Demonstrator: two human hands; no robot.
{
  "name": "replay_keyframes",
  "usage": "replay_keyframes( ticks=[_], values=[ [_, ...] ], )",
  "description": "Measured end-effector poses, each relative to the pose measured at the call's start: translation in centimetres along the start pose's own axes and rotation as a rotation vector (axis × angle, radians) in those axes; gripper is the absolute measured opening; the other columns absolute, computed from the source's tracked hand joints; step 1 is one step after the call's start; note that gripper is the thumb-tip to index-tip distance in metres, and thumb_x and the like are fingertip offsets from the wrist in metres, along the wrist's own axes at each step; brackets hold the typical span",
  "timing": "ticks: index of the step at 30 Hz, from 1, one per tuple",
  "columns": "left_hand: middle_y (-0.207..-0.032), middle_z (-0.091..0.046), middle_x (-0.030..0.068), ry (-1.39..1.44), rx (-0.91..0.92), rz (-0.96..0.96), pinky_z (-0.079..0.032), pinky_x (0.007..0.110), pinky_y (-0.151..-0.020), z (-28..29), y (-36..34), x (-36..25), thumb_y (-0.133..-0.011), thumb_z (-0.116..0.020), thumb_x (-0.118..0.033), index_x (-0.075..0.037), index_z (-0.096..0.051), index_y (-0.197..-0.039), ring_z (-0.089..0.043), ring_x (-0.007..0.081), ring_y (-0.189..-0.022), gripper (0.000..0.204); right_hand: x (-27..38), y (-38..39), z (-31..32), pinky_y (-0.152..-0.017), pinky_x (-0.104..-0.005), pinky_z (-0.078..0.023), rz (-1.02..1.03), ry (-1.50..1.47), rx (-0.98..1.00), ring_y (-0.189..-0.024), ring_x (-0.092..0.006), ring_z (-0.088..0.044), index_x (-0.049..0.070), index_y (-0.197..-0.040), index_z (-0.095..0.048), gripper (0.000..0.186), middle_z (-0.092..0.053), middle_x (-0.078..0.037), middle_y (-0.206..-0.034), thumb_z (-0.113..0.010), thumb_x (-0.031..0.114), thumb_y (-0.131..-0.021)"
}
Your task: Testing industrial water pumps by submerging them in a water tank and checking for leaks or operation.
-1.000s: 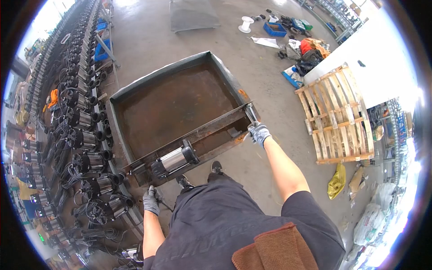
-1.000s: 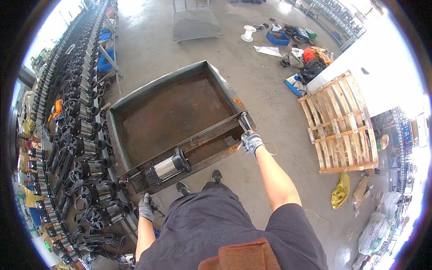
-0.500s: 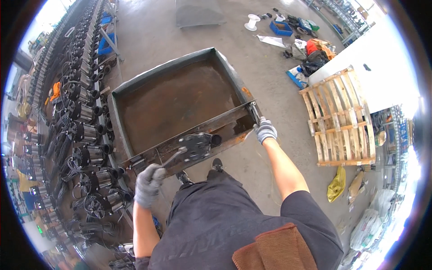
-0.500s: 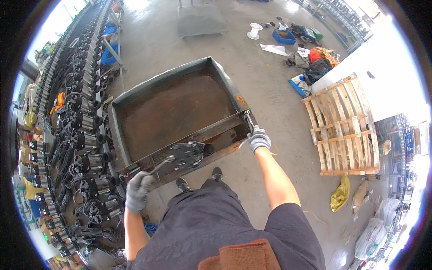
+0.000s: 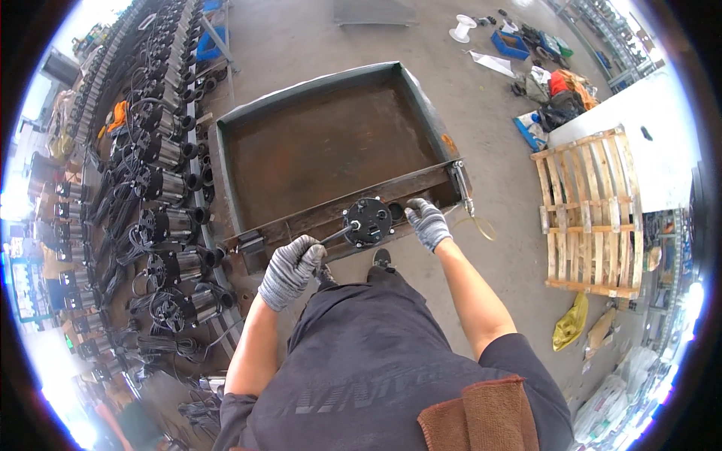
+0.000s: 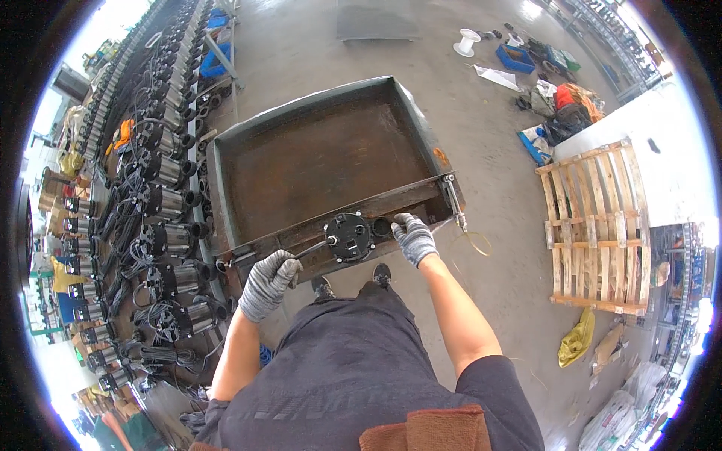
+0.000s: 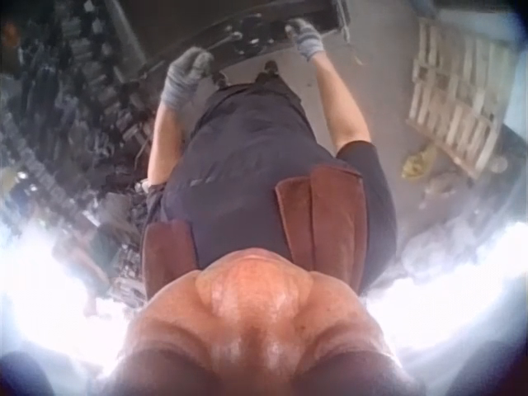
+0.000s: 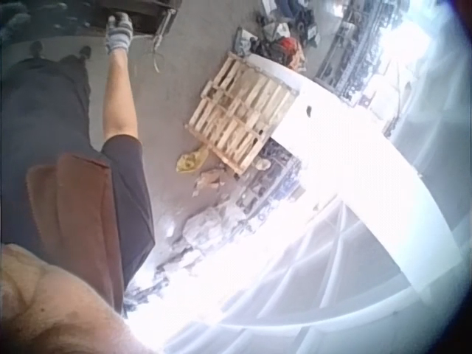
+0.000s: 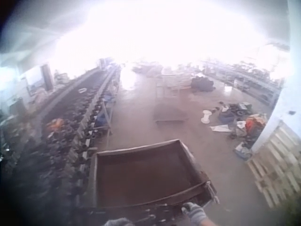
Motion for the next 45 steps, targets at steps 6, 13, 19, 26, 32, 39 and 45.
replay_keyframes(
  ticks=[6, 13, 19, 26, 32, 39, 45],
  values=[
    [-0.071, -0.058, -0.0021, 0.048, -0.077, 0.008, -0.046, 0.024, -0.061, 1.0, 0.6, 0.3, -0.102, -0.06, -0.029, -0.004, -0.065, -0.092, -0.053, 0.0073, -0.065, 0.026, -2.5, -2.3, -4.3, -0.088, -0.0364, -0.054, -0.173, -0.091, 0.134, -0.093, -0.0232, -0.068, 0.002, -0.125, -0.06, 0.034, -0.07, -0.016, -0.113, -0.063, 0.02, -0.097],
    [-0.059, -0.052, -0.0054, 0.439, -0.633, 0.364, -0.03, 0.022, -0.038, 13.3, 8.0, 13.3, -0.101, -0.06, -0.036, -0.013, -0.064, -0.084, -0.041, 0.0042, -0.044, 0.029, 12.6, 0.5, -3.2, -0.086, -0.0345, -0.055, 0.065, -0.081, 0.102, -0.091, -0.0253, -0.069, 0.001, -0.112, -0.065, 0.034, -0.072, -0.017, -0.099, -0.072, 0.023, -0.087],
    [-0.057, -0.051, -0.0057, 0.464, -0.701, 0.546, -0.028, 0.023, -0.034, 13.1, 9.5, 19.8, -0.1, -0.061, -0.036, -0.016, -0.061, -0.082, -0.038, 0.005, -0.039, 0.027, 22.8, 2.9, -7.5, -0.084, -0.0445, -0.054, 0.307, 0.188, 0.109, -0.091, -0.0387, -0.064, 0.006, -0.101, -0.067, 0.028, -0.065, -0.019, -0.097, -0.071, 0.024, -0.08],
    [-0.064, -0.054, -0.0038, 0.31, -0.402, 0.179, -0.038, 0.021, -0.05, 10.6, 7.9, 5.2, -0.098, -0.065, -0.035, -0.009, -0.066, -0.089, -0.047, 0.0028, -0.057, 0.027, 7.0, -1.2, -5.0, -0.089, -0.0391, -0.053, 0.18, -0.144, 0.118, -0.099, -0.0315, -0.067, 0.003, -0.115, -0.066, 0.029, -0.07, -0.019, -0.106, -0.069, 0.018, -0.09],
    [-0.069, -0.058, -0.0028, 0.244, -0.181, 0.071, -0.043, 0.022, -0.059, 3.5, 0.5, 1.5, -0.101, -0.06, -0.03, -0.006, -0.065, -0.089, -0.051, 0.0056, -0.061, 0.027, 1.8, -2.7, -5.9, -0.09, -0.0415, -0.053, 0.072, 0.088, 0.034, -0.102, -0.0367, -0.066, 0.004, -0.114, -0.067, 0.025, -0.069, -0.021, -0.108, -0.064, 0.011, -0.09],
    [-0.07, -0.059, -0.0016, 0.292, -0.156, 0.132, -0.046, 0.023, -0.058, 3.7, 1.3, 3.8, -0.101, -0.06, -0.029, -0.005, -0.065, -0.09, -0.055, 0.0062, -0.062, 0.027, 3.1, -2.7, -5.6, -0.092, -0.0416, -0.051, 0.001, 0.149, 0.115, -0.103, -0.0403, -0.064, 0.003, -0.117, -0.063, 0.027, -0.068, -0.024, -0.11, -0.059, 0.01, -0.091],
    [-0.068, -0.061, 0.0024, 0.019, -0.221, 0.131, -0.049, 0.029, -0.062, 4.7, 4.8, 3.0, -0.097, -0.066, -0.026, -0.001, -0.065, -0.093, -0.056, 0.009, -0.065, 0.025, 0.7, -3.3, -8.1, -0.051, -0.0329, -0.05, -0.293, -0.164, 0.435, -0.072, -0.0192, -0.063, 0.008, -0.126, -0.057, 0.039, -0.066, -0.009, -0.09, -0.056, 0.006, -0.087]
  ],
)
Point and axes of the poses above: each hand's wrist, its own y-axis away from the middle knuckle, its own z-axis out of the back of the hand, x = y × z, the point moved 10 cm from there along -y, towards the middle knuckle
